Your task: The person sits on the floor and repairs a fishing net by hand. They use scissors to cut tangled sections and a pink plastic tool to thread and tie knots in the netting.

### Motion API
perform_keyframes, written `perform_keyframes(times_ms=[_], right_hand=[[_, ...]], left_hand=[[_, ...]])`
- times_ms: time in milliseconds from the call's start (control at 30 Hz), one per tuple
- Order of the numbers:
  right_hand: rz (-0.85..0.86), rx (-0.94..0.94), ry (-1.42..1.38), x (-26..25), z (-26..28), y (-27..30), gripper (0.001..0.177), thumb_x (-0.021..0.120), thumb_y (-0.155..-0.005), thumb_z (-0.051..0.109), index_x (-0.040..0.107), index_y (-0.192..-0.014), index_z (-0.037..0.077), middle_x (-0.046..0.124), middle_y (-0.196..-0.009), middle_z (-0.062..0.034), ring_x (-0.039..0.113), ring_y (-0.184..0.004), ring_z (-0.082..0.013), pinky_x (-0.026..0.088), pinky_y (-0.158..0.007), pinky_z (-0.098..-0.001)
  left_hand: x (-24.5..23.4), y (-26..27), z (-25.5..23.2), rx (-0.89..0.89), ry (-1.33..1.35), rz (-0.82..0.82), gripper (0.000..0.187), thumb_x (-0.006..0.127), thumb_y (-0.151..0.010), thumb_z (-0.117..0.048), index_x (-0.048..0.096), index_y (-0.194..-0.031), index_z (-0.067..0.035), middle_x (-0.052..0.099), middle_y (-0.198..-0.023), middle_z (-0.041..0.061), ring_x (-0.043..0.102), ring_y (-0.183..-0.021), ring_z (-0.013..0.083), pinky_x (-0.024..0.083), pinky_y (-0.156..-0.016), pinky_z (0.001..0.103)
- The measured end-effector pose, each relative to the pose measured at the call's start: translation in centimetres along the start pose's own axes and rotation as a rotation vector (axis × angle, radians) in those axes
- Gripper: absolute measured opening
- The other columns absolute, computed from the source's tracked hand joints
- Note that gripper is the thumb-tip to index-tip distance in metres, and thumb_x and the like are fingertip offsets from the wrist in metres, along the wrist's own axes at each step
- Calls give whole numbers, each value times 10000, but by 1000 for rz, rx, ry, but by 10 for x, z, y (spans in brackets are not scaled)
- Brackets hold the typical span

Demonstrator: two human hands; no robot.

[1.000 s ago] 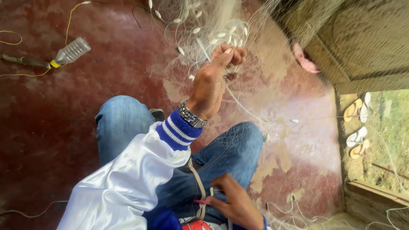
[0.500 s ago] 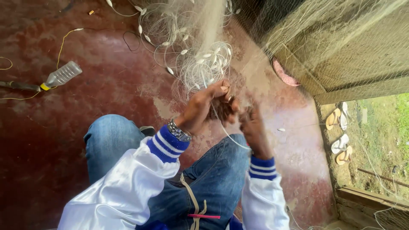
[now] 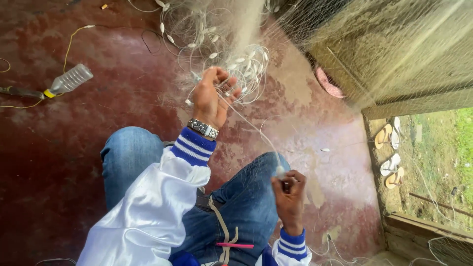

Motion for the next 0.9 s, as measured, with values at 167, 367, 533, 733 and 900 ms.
perform_keyframes(times_ms=[167, 367, 533, 733, 900], right_hand=[[-333, -87, 57, -66, 20, 13, 257, 552, -867, 37, 366, -1025, 116, 495, -776, -71, 533, -664, -130, 452, -605, -223], [-521, -40, 135, -116, 24, 43, 233, 562, -874, 61, 380, -1012, 106, 486, -810, -63, 549, -690, -108, 471, -660, -210], [-548, -60, 171, -132, 29, 59, 254, 554, -868, 38, 366, -1025, 108, 485, -864, -75, 544, -697, -127, 453, -656, -219], [-537, -121, 192, -130, 45, 70, 265, 579, -859, 58, 386, -1036, 102, 487, -909, -65, 537, -665, -117, 452, -617, -197], [-476, -160, 135, -128, 41, 86, 284, 610, -815, 46, 429, -1026, 104, 545, -878, -83, 580, -668, -125, 472, -627, -185]], left_hand=[[-8, 10, 46, -85, -23, 112, 185, 476, -908, -215, 483, -799, -66, 559, -719, 89, 551, -569, 181, 500, -521, 290], [-51, 45, 164, -457, 149, 131, 195, 621, -784, -366, 546, -900, -228, 583, -914, -25, 579, -835, 134, 470, -663, 319], [-74, 91, 189, -521, -52, 157, 446, 660, -676, -358, 495, -1069, -226, 548, -1058, -16, 535, -975, 131, 394, -775, 289], [-63, 119, 213, -746, -72, 294, 777, 584, -619, -552, 434, -1225, -90, 533, -1170, 104, 529, -1043, 205, 440, -798, 320], [-2, 163, 237, -955, -140, 712, 1127, 485, -556, -754, 277, -1371, -3, 412, -1347, 190, 444, -1206, 283, 374, -955, 360]])
Point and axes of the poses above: each hand's wrist, its own y-axis away from the middle knuckle, its own x-axis out of the palm, z = x × y, the point moved 10 cm from there along -y, towards the middle knuckle
